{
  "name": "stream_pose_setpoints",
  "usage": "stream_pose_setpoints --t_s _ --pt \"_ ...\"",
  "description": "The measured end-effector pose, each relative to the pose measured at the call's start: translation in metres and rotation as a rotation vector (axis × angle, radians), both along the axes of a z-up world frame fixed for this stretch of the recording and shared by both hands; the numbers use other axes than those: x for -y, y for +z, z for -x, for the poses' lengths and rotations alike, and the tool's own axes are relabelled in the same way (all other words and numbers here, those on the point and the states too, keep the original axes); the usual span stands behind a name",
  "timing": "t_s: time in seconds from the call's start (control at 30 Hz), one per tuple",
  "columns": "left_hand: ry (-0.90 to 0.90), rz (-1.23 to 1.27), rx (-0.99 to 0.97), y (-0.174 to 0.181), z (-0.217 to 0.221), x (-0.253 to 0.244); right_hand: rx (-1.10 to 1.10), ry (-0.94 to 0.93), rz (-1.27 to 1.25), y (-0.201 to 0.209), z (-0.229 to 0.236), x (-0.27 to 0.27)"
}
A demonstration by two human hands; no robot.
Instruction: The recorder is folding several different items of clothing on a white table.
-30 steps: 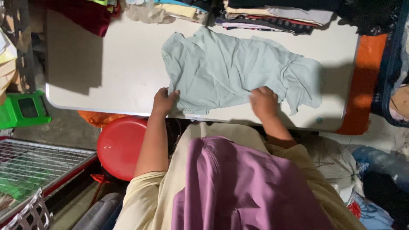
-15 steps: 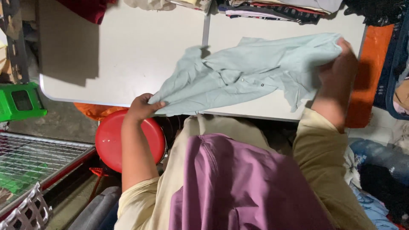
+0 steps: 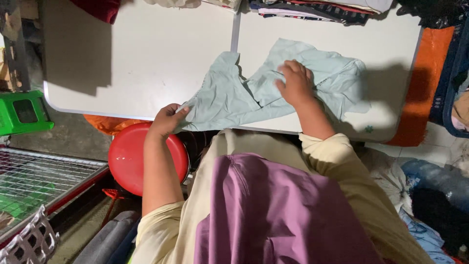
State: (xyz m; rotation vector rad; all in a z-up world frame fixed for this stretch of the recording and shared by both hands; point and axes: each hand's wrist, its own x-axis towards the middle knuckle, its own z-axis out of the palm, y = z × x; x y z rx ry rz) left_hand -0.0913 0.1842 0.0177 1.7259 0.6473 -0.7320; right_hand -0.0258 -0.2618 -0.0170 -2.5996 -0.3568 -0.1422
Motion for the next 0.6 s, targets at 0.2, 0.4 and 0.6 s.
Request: stream_pose_setpoints --t_s 0.2,0.4,0.6 --pt "0.038 0.018 0.106 0.051 -0.016 -0.048 -0.313 -0.179 -0.308 0.012 -0.013 0.029" --pt "-0.091 0.270 0.392 0.117 -0.055 -0.094 -0.679 -0.200 -0.946 0.128 -0.033 0.052" --pt "-0.002 -0.624 0.665 0.050 -0.128 -0.023 -0.361 -0.495 -0.590 0.062 -0.042 0.055"
